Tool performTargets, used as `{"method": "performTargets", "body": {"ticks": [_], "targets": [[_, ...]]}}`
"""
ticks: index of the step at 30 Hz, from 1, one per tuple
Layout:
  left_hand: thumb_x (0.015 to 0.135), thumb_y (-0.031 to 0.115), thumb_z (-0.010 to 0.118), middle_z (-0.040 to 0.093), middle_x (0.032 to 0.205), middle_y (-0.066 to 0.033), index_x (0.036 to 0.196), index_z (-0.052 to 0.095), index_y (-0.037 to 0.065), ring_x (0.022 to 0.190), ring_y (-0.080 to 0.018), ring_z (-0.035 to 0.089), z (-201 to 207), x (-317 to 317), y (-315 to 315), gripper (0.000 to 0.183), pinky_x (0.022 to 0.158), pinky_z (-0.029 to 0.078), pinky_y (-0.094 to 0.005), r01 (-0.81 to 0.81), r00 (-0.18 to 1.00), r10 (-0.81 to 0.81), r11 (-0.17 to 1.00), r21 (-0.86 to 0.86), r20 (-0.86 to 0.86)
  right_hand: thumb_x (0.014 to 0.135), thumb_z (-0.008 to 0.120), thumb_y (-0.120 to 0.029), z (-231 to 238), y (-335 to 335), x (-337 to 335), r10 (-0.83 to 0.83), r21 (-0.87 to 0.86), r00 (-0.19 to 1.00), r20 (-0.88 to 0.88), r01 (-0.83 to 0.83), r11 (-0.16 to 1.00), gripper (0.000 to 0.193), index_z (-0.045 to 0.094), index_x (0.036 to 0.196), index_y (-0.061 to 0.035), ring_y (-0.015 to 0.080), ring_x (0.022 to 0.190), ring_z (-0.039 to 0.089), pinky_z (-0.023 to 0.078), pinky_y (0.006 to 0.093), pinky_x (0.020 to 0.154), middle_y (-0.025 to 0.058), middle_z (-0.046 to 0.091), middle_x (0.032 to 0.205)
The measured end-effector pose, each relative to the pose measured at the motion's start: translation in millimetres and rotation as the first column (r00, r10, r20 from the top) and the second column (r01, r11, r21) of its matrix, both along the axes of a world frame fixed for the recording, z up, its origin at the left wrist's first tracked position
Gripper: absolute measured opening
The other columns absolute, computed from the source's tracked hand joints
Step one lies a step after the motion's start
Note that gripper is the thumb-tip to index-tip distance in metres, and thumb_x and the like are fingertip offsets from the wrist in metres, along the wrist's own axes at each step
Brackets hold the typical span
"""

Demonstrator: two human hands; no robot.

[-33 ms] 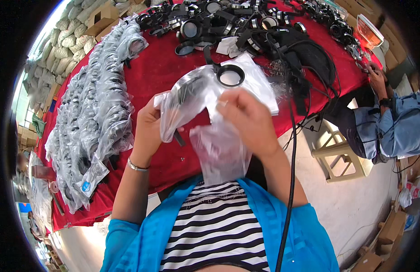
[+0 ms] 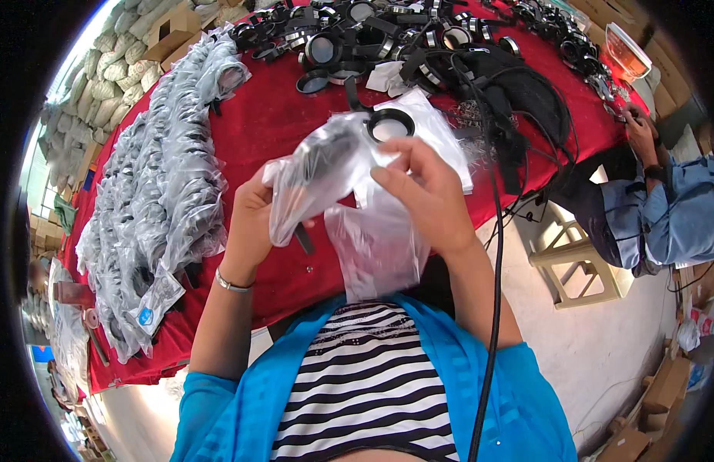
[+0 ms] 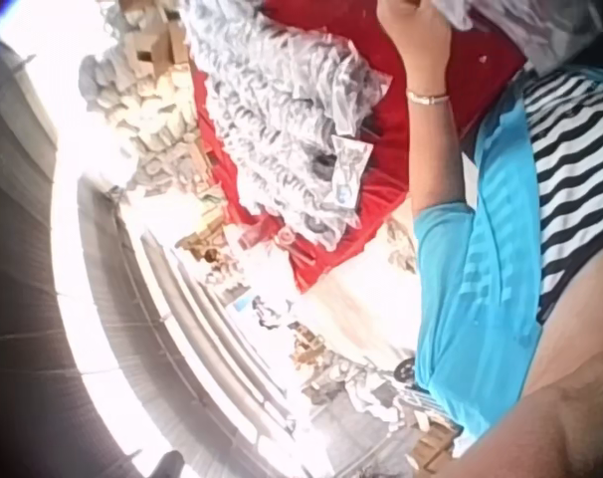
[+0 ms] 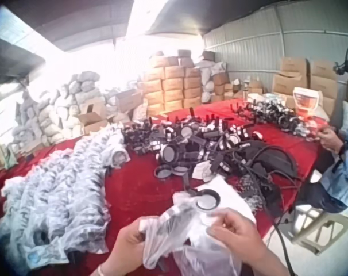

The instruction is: Packaging circular black plastic components into individual small plastic bags.

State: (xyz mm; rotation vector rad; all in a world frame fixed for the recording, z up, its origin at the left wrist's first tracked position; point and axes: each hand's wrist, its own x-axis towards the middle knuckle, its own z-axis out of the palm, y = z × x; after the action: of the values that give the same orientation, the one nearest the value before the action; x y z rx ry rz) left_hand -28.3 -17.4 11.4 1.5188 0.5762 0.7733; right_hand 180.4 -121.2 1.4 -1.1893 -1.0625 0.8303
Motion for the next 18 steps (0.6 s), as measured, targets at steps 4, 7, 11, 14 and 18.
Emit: {"method": "performTargets", "body": {"ticks": [4,7,11,14,18], "targets": [[0.088,0.006,0.061,0.064,0.088,-0.0017,0.119,0.055,0.002,0.069,-0.0079,0.062,-6,5,-12,0.031,0.059,0.054,-0.0225,0.221,0.975,-0.22,0.973,-0.064,0.027,0.084,0.068,-0.013,-17,11,-8,0.018,0.0,0.999,-0.034,-0.018,1.0,0.025,0.06,0.105,-0.0019,0.0038,0.073,0.052,0.043,0.0199,0.065,-0.0007,0.06,0.085],[0.09,0.01,0.059,0.063,0.099,-0.0039,0.116,0.058,-0.001,0.08,-0.0089,0.063,-11,-5,-8,0.028,0.065,0.053,-0.0223,0.121,0.992,-0.112,0.973,-0.197,0.054,0.084,0.067,-0.011,-18,13,-7,0.025,0.042,0.997,-0.072,-0.022,0.999,0.02,0.062,0.101,-0.0019,0.0042,0.075,0.054,0.044,0.0205,0.066,-0.0001,0.062,0.085],[0.095,0.018,0.053,0.066,0.091,-0.0083,0.121,0.055,-0.003,0.07,-0.0125,0.065,-22,-25,13,0.034,0.057,0.053,-0.0211,-0.321,0.947,0.316,0.93,-0.178,-0.058,0.085,0.065,-0.007,-12,8,4,-0.07,0.06,0.977,-0.201,0.084,0.995,0.01,0.061,0.093,-0.0027,0.0045,0.076,0.056,0.045,0.0207,0.067,-0.0007,0.063,0.085],[0.093,0.017,0.055,0.066,0.09,-0.0076,0.122,0.055,0.0,0.066,-0.0093,0.063,11,-11,-6,0.033,0.055,0.05,-0.0197,-0.27,0.955,0.271,0.963,0.025,-0.119,0.083,0.067,-0.006,-20,10,-1,-0.103,0.092,0.983,-0.154,0.118,0.989,0.012,0.061,0.092,-0.0022,0.004,0.074,0.055,0.044,0.0214,0.064,0.0009,0.062,0.081],[0.077,0.012,0.066,0.062,0.085,-0.0171,0.111,0.057,0.0,0.072,-0.0329,0.061,21,15,-18,0.036,0.066,0.047,-0.038,0.085,0.94,0.171,0.72,0.689,-0.294,0.078,0.071,-0.005,-16,13,-27,-0.107,0.014,0.988,0.111,0.107,0.994,0.019,0.06,0.093,-0.0003,0.004,0.071,0.054,0.044,0.0212,0.06,0.0018,0.061,0.08]]}}
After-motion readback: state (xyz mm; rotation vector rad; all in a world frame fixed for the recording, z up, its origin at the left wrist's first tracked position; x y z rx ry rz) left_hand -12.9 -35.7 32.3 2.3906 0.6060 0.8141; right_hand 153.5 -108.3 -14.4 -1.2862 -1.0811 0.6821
